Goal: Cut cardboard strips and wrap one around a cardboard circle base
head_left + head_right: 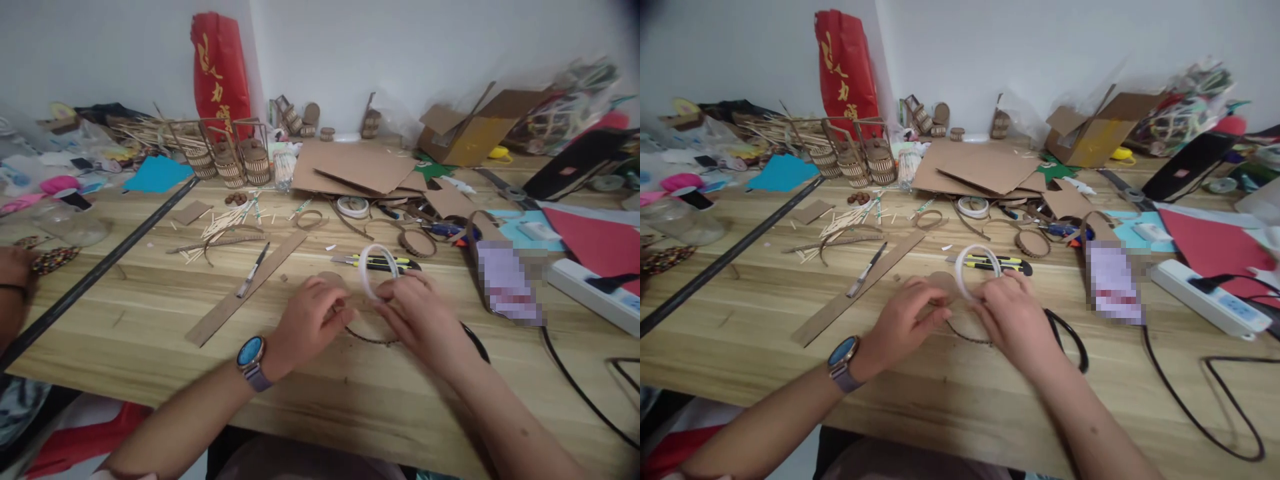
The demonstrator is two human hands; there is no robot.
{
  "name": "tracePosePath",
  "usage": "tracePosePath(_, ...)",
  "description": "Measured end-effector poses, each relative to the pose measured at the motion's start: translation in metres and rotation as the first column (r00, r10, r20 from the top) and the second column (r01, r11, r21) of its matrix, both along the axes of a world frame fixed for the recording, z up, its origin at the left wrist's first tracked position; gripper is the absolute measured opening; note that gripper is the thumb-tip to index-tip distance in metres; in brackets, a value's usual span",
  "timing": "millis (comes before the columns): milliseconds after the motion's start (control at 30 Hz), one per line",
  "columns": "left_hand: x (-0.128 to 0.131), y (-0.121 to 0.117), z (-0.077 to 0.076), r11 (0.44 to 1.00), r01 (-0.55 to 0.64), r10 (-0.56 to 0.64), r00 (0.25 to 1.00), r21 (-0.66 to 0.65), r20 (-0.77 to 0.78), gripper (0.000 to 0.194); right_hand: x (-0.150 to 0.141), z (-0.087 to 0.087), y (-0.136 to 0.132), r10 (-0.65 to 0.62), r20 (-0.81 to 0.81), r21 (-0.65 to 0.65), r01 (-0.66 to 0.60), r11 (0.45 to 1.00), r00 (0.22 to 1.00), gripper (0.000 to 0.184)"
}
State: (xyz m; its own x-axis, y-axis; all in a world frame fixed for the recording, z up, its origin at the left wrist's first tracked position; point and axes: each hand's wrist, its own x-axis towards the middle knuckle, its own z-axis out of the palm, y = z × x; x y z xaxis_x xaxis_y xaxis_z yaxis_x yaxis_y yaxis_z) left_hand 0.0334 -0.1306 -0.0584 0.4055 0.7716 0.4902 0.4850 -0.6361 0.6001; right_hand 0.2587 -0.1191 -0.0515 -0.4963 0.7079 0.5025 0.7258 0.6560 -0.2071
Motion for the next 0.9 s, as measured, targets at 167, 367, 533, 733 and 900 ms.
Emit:
tracePosePath(167, -0.002, 0.002, 0.000, 0.911, 0.042, 0.098, 0.944, -0.410, 0.315, 0.043, -0.027, -0.014, -0.013, 0.151, 0.081, 0.127, -0.160, 0.979, 0.985, 0.020)
tracePosePath(367, -0.006, 0.004, -0.014, 0.768, 0.230, 0.130, 0.858, -0.597, 0.497, 0.042, -0.018, -0.015, -0.020, 0.086, -0.114, 0.284, -0.051, 0.958, 0.990, 0.023)
tracePosePath(533, -0.009, 0.001, -0.015, 0.810, 0.223, 0.104, 0.856, -0.543, 0.506, 0.034, -0.011, -0.011, -0.020, -0.115, -0.462, -0.114, 0.070, 0.991, 0.880, 0.031)
tracePosePath(733, -0.006, 0.002, -0.010, 0.739, 0.322, 0.146, 0.780, -0.591, 0.608, 0.043, -0.018, -0.005, -0.019, -0.214, -0.588, -0.567, -0.209, 0.796, 0.780, 0.038)
tracePosePath(900, -0.004, 0.003, -0.009, 0.653, 0.399, 0.213, 0.719, -0.644, 0.661, 0.046, -0.021, -0.008, -0.018, -0.228, -0.648, -0.627, -0.339, 0.701, 0.726, 0.039)
